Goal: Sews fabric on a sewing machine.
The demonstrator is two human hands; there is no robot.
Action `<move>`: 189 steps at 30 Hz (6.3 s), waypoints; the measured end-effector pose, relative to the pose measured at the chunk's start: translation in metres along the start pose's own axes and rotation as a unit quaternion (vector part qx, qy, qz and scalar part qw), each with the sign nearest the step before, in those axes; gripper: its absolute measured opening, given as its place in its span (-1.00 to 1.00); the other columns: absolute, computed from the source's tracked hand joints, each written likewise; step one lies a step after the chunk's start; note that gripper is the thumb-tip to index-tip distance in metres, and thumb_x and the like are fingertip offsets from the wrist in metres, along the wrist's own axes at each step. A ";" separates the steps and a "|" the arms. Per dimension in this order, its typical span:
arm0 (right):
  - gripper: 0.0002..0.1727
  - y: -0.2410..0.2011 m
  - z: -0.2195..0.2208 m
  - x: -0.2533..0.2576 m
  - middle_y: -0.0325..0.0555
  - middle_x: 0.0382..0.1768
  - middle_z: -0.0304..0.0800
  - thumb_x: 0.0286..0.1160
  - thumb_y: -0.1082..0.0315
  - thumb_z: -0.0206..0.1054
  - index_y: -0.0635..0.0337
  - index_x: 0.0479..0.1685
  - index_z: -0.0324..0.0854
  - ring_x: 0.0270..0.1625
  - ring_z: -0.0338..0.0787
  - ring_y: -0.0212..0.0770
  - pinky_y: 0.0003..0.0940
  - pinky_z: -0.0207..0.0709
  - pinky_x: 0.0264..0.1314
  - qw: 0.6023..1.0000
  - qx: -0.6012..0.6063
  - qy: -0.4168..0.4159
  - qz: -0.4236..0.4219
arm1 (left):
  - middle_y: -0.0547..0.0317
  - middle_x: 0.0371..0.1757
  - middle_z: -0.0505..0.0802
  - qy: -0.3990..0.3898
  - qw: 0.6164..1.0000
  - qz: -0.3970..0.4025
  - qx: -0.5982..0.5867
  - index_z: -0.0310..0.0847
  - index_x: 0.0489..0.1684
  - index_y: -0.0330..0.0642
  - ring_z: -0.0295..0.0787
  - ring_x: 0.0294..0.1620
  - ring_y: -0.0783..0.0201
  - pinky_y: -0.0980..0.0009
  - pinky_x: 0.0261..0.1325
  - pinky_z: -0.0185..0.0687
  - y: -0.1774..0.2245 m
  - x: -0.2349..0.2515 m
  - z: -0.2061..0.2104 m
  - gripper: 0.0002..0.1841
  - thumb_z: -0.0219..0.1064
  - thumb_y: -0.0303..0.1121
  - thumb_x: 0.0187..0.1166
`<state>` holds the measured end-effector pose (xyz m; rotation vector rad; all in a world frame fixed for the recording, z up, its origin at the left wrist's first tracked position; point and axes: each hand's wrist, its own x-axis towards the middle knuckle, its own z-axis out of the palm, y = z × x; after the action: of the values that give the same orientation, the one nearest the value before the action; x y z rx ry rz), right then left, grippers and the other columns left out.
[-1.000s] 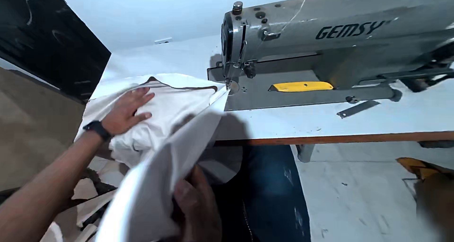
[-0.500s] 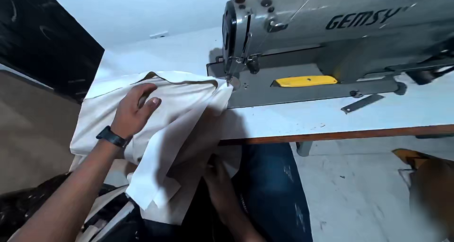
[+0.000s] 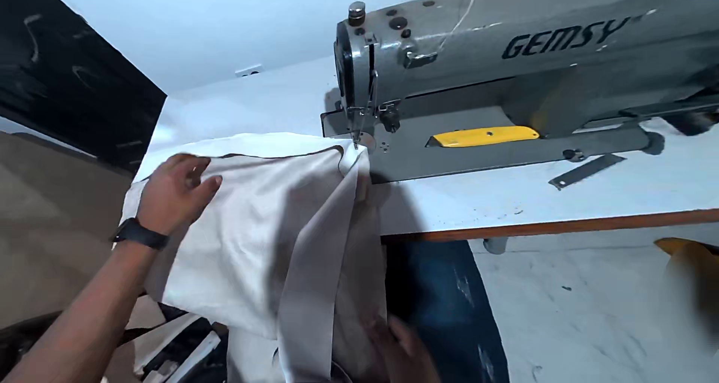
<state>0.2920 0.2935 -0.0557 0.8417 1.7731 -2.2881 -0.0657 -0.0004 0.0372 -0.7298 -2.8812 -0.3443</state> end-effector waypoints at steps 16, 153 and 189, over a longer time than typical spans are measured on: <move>-0.84 0.011 0.016 -0.001 -0.15 -0.22 0.93 0.68 0.42 0.29 0.30 0.03 0.72 -0.14 0.91 -0.29 -0.23 0.84 0.02 0.995 0.026 -0.008 -0.100 | 0.20 -0.58 0.64 -0.079 0.963 0.089 -0.243 0.64 -0.46 -0.10 0.58 -0.53 0.18 -0.01 -0.39 0.53 0.184 0.133 0.087 -0.65 0.37 -0.02 0.59; -0.71 -0.086 0.091 -0.013 -0.21 -0.16 0.91 0.64 0.40 0.36 0.36 0.20 0.54 -0.11 0.91 -0.38 -0.32 0.86 0.06 0.974 0.188 -0.014 -0.122 | 0.28 -0.13 0.85 -0.039 0.942 0.143 -0.302 0.68 0.29 -0.09 0.78 -0.23 0.41 0.34 -0.11 0.80 0.151 0.090 0.045 -0.63 0.39 -0.10 0.65; -0.83 -0.036 0.020 0.038 -0.17 -0.30 0.92 0.56 0.37 0.45 0.28 -0.02 0.76 -0.28 0.90 -0.30 -0.32 0.85 -0.16 0.991 0.011 0.044 -0.122 | 0.18 -0.52 0.66 -0.037 0.965 0.203 -0.163 0.57 -0.67 -0.08 0.60 -0.43 0.22 0.10 -0.32 0.52 0.156 0.138 0.076 -0.37 0.24 0.29 0.61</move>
<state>0.2376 0.2943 -0.0410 0.7786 1.9919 -2.4591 -0.1172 0.2149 0.0208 -1.3829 -2.6726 -0.7533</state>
